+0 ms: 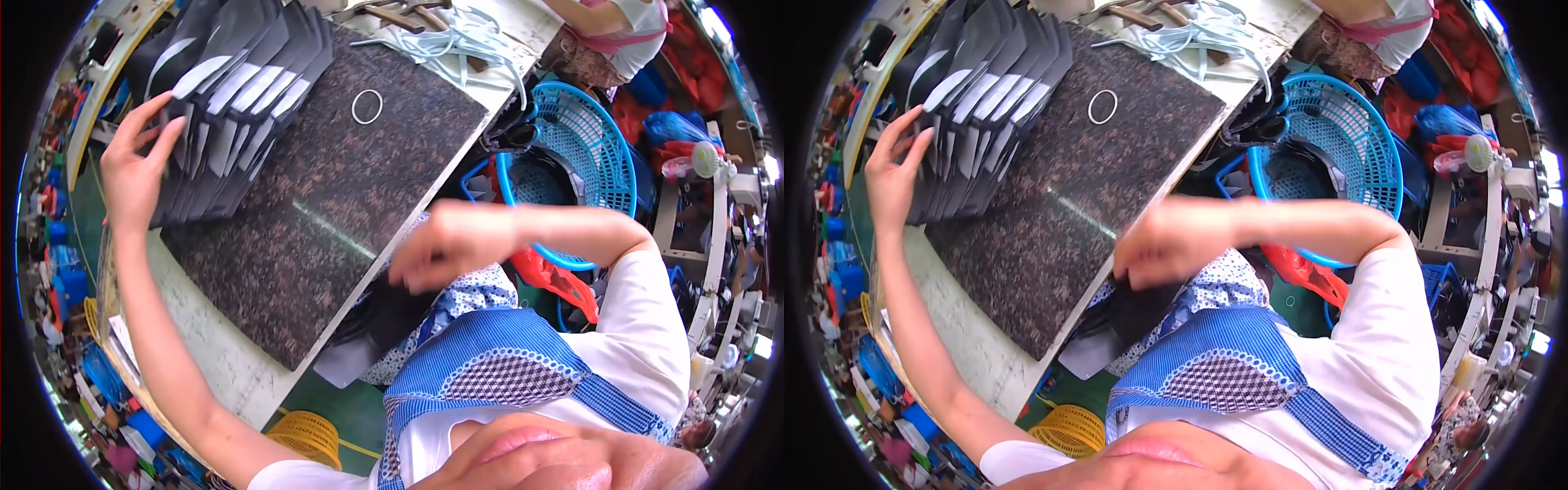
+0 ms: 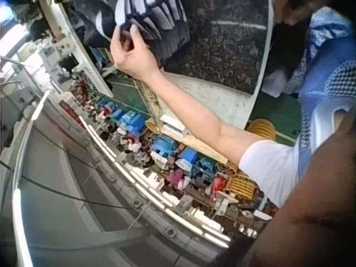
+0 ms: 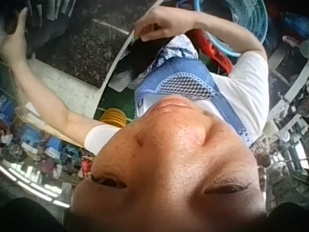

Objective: The recorder is applying white reinforcement or adhesive strips to black shoe upper components at a manufacturing workbench.

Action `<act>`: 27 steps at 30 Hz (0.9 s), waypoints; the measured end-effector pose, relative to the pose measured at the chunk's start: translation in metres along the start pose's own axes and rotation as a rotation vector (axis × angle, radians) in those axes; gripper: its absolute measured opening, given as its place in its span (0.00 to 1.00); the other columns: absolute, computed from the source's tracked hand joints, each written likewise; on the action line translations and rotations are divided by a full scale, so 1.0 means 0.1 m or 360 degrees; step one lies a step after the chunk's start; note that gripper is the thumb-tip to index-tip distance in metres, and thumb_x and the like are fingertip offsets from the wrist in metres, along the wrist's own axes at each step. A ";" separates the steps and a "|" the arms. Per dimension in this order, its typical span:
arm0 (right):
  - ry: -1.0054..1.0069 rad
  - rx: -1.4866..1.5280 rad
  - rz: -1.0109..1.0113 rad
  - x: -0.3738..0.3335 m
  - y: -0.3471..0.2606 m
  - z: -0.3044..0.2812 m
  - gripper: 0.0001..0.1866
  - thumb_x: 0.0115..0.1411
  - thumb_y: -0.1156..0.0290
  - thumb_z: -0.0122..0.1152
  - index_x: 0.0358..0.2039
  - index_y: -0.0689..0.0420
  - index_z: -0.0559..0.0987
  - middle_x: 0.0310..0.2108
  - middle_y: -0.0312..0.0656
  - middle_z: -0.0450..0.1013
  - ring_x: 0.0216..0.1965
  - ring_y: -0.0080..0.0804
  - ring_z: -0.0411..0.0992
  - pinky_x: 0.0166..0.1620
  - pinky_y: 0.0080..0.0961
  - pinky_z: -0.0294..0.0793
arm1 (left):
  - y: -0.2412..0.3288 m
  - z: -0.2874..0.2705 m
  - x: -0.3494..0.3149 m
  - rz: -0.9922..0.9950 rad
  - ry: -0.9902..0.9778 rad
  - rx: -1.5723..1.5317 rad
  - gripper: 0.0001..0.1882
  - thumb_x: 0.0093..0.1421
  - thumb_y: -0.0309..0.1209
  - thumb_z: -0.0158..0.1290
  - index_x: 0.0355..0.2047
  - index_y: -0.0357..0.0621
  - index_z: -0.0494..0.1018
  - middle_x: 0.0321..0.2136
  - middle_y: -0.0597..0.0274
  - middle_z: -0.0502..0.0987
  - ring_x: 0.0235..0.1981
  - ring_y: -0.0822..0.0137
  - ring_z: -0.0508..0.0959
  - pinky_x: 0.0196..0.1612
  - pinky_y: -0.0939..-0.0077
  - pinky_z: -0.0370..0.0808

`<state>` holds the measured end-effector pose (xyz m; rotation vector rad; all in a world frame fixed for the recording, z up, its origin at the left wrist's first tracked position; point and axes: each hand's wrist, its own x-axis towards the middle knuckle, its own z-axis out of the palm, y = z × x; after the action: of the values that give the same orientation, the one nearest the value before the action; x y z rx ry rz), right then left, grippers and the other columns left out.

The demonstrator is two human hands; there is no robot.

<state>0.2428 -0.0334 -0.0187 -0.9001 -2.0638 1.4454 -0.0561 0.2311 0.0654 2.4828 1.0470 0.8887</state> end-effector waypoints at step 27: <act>0.0906 0.1580 -0.0245 0.83 -0.40 -2.20 0.09 0.73 0.71 0.55 0.45 0.63 0.77 0.37 0.43 0.80 0.33 0.26 0.78 0.39 0.21 0.81 | 1.41 0.75 -1.16 0.0042 -0.0747 -0.0144 0.26 0.56 0.40 0.67 0.50 0.39 0.76 0.37 0.53 0.80 0.37 0.53 0.82 0.40 0.61 0.80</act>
<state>0.3281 0.1587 0.0936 -0.5888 -0.8017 1.6029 0.0058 0.0474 0.0277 2.4569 0.7936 0.3185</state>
